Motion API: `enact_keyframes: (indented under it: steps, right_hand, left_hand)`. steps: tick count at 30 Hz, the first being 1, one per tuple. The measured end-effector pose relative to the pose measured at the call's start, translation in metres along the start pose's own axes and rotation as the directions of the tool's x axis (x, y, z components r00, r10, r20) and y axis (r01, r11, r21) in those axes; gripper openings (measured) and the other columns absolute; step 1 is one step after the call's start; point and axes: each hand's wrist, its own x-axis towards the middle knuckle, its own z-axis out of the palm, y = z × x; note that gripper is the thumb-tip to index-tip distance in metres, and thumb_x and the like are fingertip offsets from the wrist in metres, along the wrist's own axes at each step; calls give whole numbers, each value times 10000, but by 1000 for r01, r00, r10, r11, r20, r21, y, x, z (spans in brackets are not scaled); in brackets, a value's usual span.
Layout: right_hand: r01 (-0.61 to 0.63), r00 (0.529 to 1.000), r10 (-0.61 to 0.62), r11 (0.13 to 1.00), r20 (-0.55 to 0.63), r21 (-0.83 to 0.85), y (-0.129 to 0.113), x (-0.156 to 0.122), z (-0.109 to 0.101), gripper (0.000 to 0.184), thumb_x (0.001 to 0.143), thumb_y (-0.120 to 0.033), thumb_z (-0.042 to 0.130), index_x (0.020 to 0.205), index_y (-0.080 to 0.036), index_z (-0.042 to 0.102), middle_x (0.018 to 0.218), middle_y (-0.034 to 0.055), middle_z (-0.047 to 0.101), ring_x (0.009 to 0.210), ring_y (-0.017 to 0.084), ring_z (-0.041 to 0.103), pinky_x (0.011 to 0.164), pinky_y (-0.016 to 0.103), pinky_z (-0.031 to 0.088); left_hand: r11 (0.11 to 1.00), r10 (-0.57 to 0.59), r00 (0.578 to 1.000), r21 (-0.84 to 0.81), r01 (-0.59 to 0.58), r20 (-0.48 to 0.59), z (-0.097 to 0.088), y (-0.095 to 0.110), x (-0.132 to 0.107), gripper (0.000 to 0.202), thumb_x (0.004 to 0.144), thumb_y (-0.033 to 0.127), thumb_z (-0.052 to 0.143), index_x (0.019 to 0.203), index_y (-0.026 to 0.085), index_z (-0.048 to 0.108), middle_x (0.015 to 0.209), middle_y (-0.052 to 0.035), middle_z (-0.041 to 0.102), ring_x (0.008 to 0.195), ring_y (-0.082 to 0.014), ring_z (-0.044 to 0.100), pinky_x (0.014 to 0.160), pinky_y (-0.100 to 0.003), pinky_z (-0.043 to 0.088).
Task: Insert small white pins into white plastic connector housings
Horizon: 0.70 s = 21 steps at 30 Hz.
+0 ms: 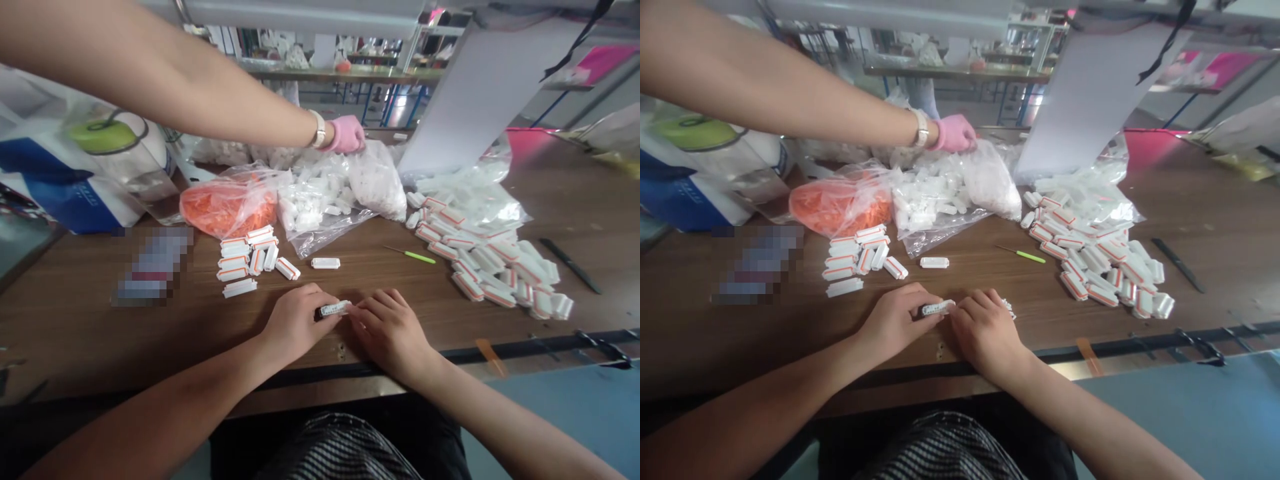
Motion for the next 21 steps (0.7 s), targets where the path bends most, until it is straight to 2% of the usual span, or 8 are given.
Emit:
enact_keyframes:
  steps: [3, 6, 11, 13, 17, 19, 21]
  right_hand:
    - [-43, 999, 43, 999, -9, 22, 1, -2, -1, 166, 922, -121, 540, 873, -160, 694, 680, 24, 676, 668, 168, 535, 652, 321, 331]
    - [-31, 1000, 31, 999, 6, -11, 0, -2, -1, 183, 921, -109, 526, 876, -163, 696, 687, 30, 678, 669, 178, 528, 655, 332, 331]
    - [-1, 999, 2, 999, 33, -44, -1, 4, -1, 219, 903, -122, 531, 742, -176, 670, 631, 28, 631, 643, 180, 497, 646, 336, 323]
    - [-31, 997, 31, 1000, 66, 3, 2, 6, -3, 220, 902, -129, 523, 749, -177, 673, 646, 32, 640, 659, 178, 518, 652, 332, 332]
    - [-168, 977, 130, 957, 168, 235, 12, 5, -12, 166, 903, -164, 539, 903, -178, 705, 731, 34, 688, 735, 179, 583, 700, 320, 393]
    - [-175, 978, 135, 945, 157, 278, 14, 3, -14, 171, 896, -157, 547, 948, -175, 709, 765, 37, 700, 743, 175, 594, 708, 319, 407]
    - [-132, 986, 102, 962, 131, 240, 14, 2, -13, 192, 894, -136, 539, 966, -171, 713, 782, 44, 704, 747, 174, 599, 709, 324, 404]
  left_hand:
    - [1000, -5, 1000, 16, 5, 12, -1, 2, 0, 128, 842, 244, 682, 940, 220, 762, 852, -22, 685, 681, -136, 584, 652, -266, 444]
    - [1000, -11, 1000, 17, 10, 20, -1, 3, 1, 138, 829, 209, 677, 938, 224, 761, 854, -19, 688, 686, -136, 587, 654, -266, 448]
    - [1000, -12, 1000, 12, 12, 24, -1, 2, 2, 148, 817, 179, 674, 924, 237, 759, 844, -6, 688, 707, -139, 599, 678, -271, 458]
    - [1000, -7, 1000, 15, 6, 26, -1, 2, 1, 148, 824, 195, 680, 943, 238, 756, 847, -7, 687, 710, -141, 598, 686, -275, 461]
    - [1000, 7, 1000, 23, -8, 31, -1, 0, 0, 159, 833, 245, 698, 983, 227, 748, 875, -17, 687, 693, -137, 583, 689, -280, 463]
    - [1000, 14, 999, 26, -14, 32, -1, 0, 0, 160, 835, 249, 700, 985, 220, 747, 879, -19, 685, 688, -135, 580, 691, -281, 460]
    - [1000, 14, 999, 26, -15, 33, -1, 0, -1, 160, 840, 258, 696, 987, 219, 746, 873, -19, 682, 688, -136, 580, 696, -284, 459]
